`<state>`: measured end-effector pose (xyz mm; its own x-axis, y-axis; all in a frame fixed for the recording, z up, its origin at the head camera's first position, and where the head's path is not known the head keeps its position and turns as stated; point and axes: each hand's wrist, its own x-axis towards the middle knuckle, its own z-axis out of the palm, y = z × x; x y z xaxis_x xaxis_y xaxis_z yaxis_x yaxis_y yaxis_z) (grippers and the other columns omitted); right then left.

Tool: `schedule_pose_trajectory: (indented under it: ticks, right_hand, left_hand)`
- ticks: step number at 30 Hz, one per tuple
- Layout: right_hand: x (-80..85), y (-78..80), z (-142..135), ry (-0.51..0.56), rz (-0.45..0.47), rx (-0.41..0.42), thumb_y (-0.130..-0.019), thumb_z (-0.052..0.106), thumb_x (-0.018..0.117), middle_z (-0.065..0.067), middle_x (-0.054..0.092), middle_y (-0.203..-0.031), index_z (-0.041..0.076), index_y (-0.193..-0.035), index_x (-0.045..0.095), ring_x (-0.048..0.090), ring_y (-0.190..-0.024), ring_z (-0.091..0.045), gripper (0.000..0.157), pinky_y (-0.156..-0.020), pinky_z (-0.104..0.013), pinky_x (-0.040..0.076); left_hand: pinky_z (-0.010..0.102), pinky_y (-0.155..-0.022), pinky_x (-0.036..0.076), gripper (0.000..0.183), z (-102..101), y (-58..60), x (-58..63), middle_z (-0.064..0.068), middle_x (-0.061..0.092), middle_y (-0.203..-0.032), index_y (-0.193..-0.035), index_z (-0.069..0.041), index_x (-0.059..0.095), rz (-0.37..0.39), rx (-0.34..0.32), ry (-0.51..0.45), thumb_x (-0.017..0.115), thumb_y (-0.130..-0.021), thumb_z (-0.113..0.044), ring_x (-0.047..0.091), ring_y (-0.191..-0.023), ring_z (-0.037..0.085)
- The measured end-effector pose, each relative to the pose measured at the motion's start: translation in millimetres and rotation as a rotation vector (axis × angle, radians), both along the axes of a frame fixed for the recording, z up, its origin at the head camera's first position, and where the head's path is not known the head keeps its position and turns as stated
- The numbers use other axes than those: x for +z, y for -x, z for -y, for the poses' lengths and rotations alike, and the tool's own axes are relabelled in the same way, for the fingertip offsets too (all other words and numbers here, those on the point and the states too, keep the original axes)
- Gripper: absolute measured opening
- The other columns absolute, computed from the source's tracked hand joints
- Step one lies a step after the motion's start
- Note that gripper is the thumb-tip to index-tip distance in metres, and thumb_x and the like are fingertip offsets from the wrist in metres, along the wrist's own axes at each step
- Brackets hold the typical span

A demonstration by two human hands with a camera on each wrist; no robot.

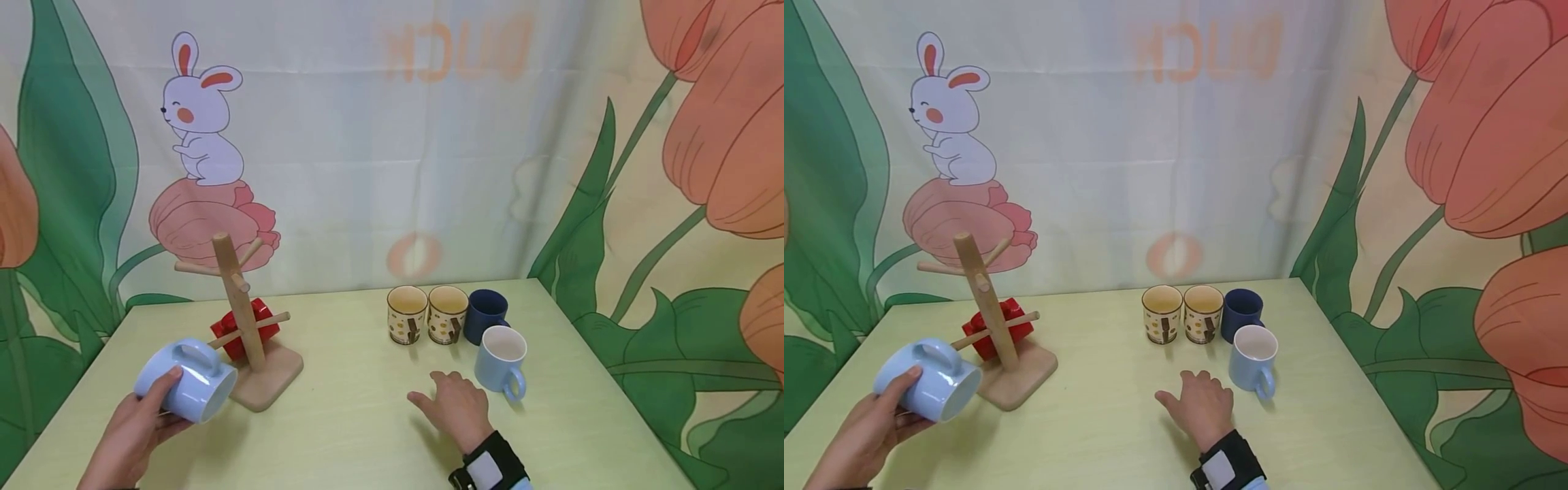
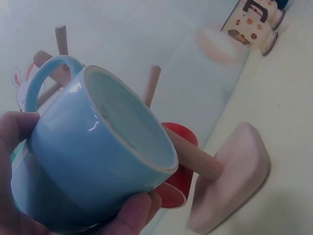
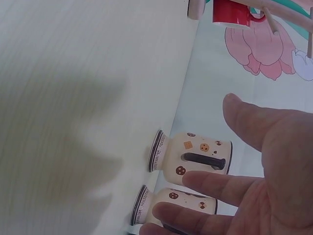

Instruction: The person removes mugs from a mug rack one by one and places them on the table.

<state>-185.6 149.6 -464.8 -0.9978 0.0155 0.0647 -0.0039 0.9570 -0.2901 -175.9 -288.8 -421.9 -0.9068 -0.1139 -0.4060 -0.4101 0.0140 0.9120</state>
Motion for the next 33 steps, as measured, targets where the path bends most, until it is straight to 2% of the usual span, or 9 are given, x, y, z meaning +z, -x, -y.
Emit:
schedule_pose_trajectory:
  ticks: [5, 12, 17, 20, 24, 29, 33]
  right_hand:
    - [1.5, -0.7, -1, 0.009, -0.001, 0.001, -0.087, 0.058, 0.066, -0.015, 0.066, -0.104, 0.009, -0.122, 0.068, 0.064, -0.094, -0.037, 0.06, -0.073, -0.054, 0.05]
    - [2.4, 0.1, -2, 0.018, 0.02, -0.002, -0.088, 0.058, 0.066, -0.016, 0.066, -0.107, 0.009, -0.122, 0.068, 0.064, -0.096, -0.037, 0.06, -0.075, -0.054, 0.05]
    - [3.3, 0.1, -2, 0.026, 0.026, 0.003, -0.088, 0.057, 0.066, -0.016, 0.066, -0.108, 0.009, -0.122, 0.068, 0.064, -0.096, -0.037, 0.06, -0.076, -0.054, 0.05]
    - [3.9, -0.1, -2, 0.032, 0.024, 0.007, -0.088, 0.056, 0.066, -0.016, 0.066, -0.108, 0.008, -0.123, 0.067, 0.064, -0.097, -0.037, 0.059, -0.076, -0.055, 0.05]
    - [4.1, -0.1, -3, 0.037, 0.02, 0.009, -0.088, 0.055, 0.067, -0.016, 0.066, -0.108, 0.008, -0.122, 0.067, 0.064, -0.097, -0.037, 0.058, -0.077, -0.055, 0.051]
    - [4.3, 0.6, -3, 0.047, 0.021, 0.013, -0.088, 0.054, 0.067, -0.016, 0.066, -0.109, 0.008, -0.123, 0.068, 0.064, -0.098, -0.037, 0.058, -0.076, -0.054, 0.051]
    - [3.8, 0.8, -4, 0.06, 0.023, 0.019, -0.088, 0.054, 0.067, -0.016, 0.066, -0.109, 0.008, -0.123, 0.068, 0.064, -0.098, -0.036, 0.058, -0.076, -0.053, 0.051]
  left_hand:
    - [0.046, -0.087, 0.055, 0.105, -9, -0.4, 10.8, 0.037, 0.014, -0.151, -0.152, 0.009, -0.007, -0.024, -0.036, 0.031, 0.05, -0.096, -0.059, 0.062, -0.101, 0.033]
    - [0.04, -0.084, 0.057, 0.093, -27, -3.8, 24.8, 0.035, 0.024, -0.149, -0.151, 0.011, 0.004, -0.116, -0.089, 0.118, 0.05, -0.1, -0.051, 0.063, -0.099, 0.025]
    - [0.04, -0.085, 0.056, 0.088, -40, -6.5, 32.7, 0.034, 0.026, -0.148, -0.15, 0.012, 0.007, -0.161, -0.098, 0.137, 0.053, -0.101, -0.043, 0.061, -0.104, 0.028]
    - [0.046, -0.092, 0.052, 0.092, -49, -7.3, 37.1, 0.035, 0.021, -0.15, -0.15, 0.012, 0.0, -0.179, -0.103, 0.145, 0.056, -0.1, -0.042, 0.053, -0.118, 0.04]
    - [0.054, -0.099, 0.042, 0.104, -64, -8.0, 41.7, 0.036, 0.011, -0.152, -0.151, 0.007, -0.01, -0.188, -0.113, 0.167, 0.062, -0.096, -0.044, 0.033, -0.133, 0.051]
    - [0.06, -0.101, 0.039, 0.112, -82, -5.5, 41.7, 0.034, 0.015, -0.152, -0.153, 0.003, -0.009, -0.215, -0.125, 0.249, 0.069, -0.091, -0.048, 0.032, -0.134, 0.05]
    - [0.066, -0.1, 0.037, 0.118, -96, -1.7, 38.5, 0.033, 0.023, -0.149, -0.153, 0.002, -0.006, -0.232, -0.134, 0.363, 0.072, -0.085, -0.055, 0.036, -0.131, 0.052]
